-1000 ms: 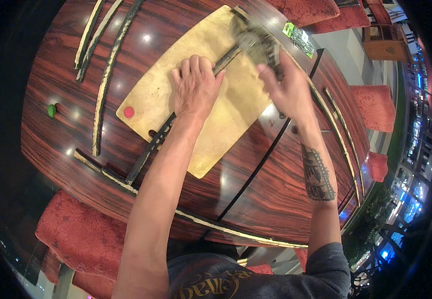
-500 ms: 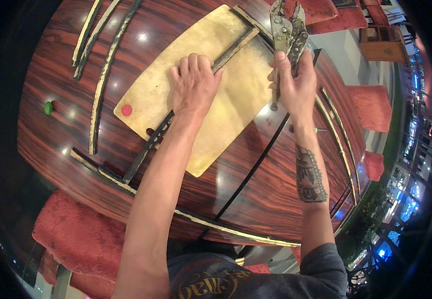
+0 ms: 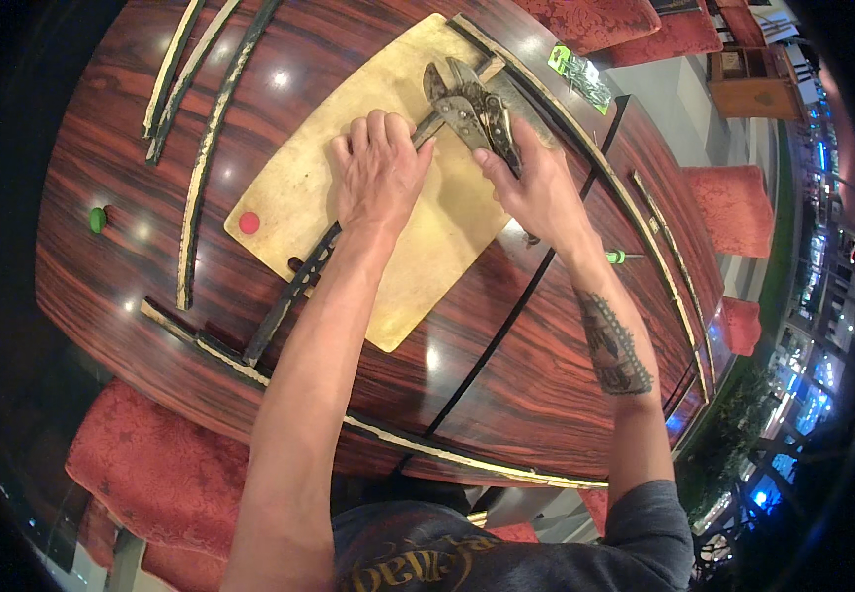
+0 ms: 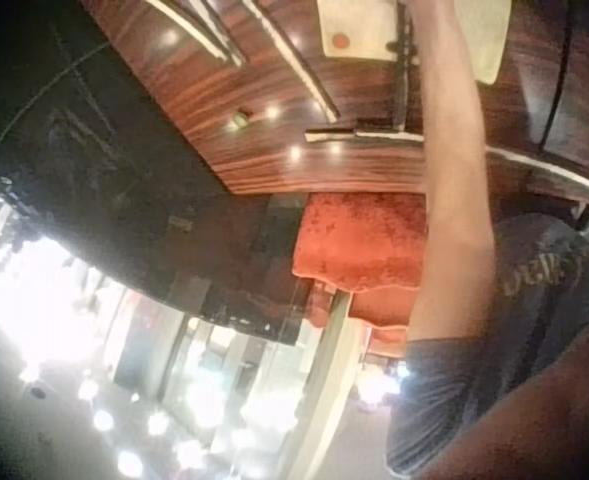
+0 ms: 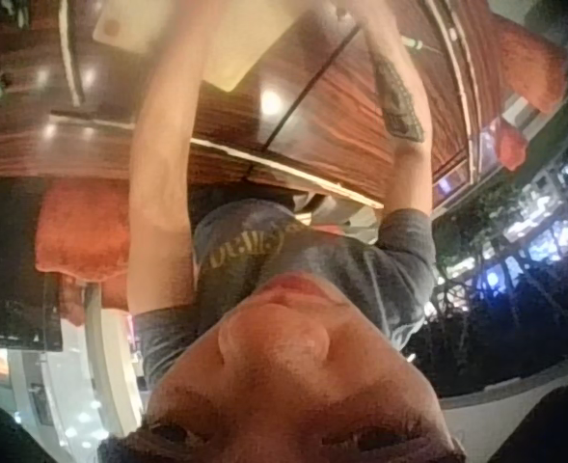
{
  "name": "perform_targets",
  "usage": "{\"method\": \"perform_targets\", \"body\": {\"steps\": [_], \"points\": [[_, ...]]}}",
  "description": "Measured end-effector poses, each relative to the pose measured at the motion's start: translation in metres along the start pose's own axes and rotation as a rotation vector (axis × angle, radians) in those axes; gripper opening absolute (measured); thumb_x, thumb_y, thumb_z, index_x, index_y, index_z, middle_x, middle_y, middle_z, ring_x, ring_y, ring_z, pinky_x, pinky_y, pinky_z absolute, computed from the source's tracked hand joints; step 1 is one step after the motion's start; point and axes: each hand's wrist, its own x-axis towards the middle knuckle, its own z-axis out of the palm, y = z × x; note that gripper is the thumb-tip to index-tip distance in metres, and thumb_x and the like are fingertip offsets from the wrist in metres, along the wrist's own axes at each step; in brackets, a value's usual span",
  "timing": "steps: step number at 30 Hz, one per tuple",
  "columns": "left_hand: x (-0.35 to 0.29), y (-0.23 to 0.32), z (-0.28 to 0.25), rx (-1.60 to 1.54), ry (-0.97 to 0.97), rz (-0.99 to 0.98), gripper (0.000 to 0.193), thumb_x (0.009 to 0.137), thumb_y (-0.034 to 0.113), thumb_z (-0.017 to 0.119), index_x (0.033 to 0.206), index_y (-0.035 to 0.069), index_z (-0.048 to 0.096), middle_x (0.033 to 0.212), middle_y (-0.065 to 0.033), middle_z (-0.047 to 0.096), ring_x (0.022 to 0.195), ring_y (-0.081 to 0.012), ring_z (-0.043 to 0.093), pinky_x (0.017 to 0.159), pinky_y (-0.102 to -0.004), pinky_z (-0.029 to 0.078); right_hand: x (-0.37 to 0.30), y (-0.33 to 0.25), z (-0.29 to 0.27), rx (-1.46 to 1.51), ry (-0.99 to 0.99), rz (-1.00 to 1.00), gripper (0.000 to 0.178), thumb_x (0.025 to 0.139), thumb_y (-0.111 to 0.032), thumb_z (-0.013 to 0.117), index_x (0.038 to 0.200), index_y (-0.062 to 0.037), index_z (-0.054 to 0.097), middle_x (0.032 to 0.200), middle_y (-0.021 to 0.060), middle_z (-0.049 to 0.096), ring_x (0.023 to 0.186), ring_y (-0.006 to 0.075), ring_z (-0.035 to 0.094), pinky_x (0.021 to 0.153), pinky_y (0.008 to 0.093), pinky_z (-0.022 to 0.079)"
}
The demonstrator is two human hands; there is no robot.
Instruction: The person uses pliers to strip and scrape a long, thin, gold-colored trim piece on a wooden table. They repeatedly reposition the trim and apply the pliers along its length to remove material or residue.
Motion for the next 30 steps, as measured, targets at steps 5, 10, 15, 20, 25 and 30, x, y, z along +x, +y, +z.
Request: {"method": "perform_targets", "body": {"steps": [5, 10, 15, 20, 25, 30], "points": [[0.0, 0.0, -0.002, 0.002, -0.016, -0.021, 0.031, 0.089, 0.035, 0.072, 0.105, 0.012, 0.057, 0.103, -0.0036, 0.058, 0.102, -0.0233, 0.055, 0.088, -0.0404, 0.039, 0.007, -0.013, -0.014, 0.271, 0.144, 0.11, 0.042, 0.101, -0.029, 0.063, 0.129, 0.0009, 0.053, 0.082, 0.0088, 0.068, 0.062, 0.0116, 0.064, 0.051, 0.0261, 0.05], [0.001, 0.001, 0.002, -0.006, -0.033, -0.025, 0.031, 0.09, 0.035, 0.072, 0.105, 0.012, 0.057, 0.103, -0.0035, 0.058, 0.103, -0.023, 0.055, 0.088, -0.0401, 0.039, -0.002, -0.006, -0.002, 0.09, 0.034, 0.164, 0.048, 0.099, -0.029, 0.064, 0.132, 0.0027, 0.05, 0.099, 0.0261, 0.071, 0.081, 0.035, 0.072, 0.07, 0.0411, 0.057], [-0.001, -0.001, -0.001, 0.012, -0.019, -0.013, 0.032, 0.09, 0.034, 0.072, 0.105, 0.011, 0.057, 0.103, -0.0039, 0.058, 0.103, -0.0237, 0.055, 0.089, -0.0403, 0.039, 0.003, -0.014, -0.012, 0.21, 0.048, 0.172, 0.042, 0.099, -0.025, 0.065, 0.13, 0.0004, 0.054, 0.089, 0.0187, 0.073, 0.07, 0.0262, 0.073, 0.062, 0.0371, 0.057], [0.0, 0.0, 0.001, -0.006, -0.006, -0.006, 0.032, 0.09, 0.035, 0.072, 0.105, 0.011, 0.057, 0.103, -0.0042, 0.058, 0.103, -0.0241, 0.055, 0.088, -0.0405, 0.039, 0.004, -0.005, 0.006, 0.045, 0.154, -0.007, 0.05, 0.097, -0.027, 0.067, 0.132, 0.0054, 0.05, 0.099, 0.0281, 0.07, 0.085, 0.0405, 0.073, 0.074, 0.0436, 0.058], [0.001, -0.002, -0.001, 0.025, 0.011, 0.003, 0.032, 0.089, 0.033, 0.073, 0.104, 0.01, 0.057, 0.102, -0.0044, 0.058, 0.102, -0.0245, 0.055, 0.087, -0.0408, 0.04, 0.005, 0.003, -0.009, -0.032, 0.018, 0.034, 0.055, 0.096, -0.026, 0.068, 0.137, 0.0058, 0.048, 0.094, 0.0296, 0.071, 0.085, 0.0421, 0.072, 0.075, 0.0436, 0.057], [0.001, -0.001, 0.001, 0.006, 0.028, 0.01, 0.031, 0.088, 0.033, 0.074, 0.102, 0.01, 0.057, 0.101, -0.0044, 0.058, 0.1, -0.0243, 0.055, 0.086, -0.0406, 0.04, 0.011, -0.006, -0.005, 0.143, 0.192, 0.043, 0.047, 0.098, -0.025, 0.064, 0.135, 0.0014, 0.05, 0.087, 0.0235, 0.071, 0.075, 0.0345, 0.071, 0.067, 0.0399, 0.057]]}}
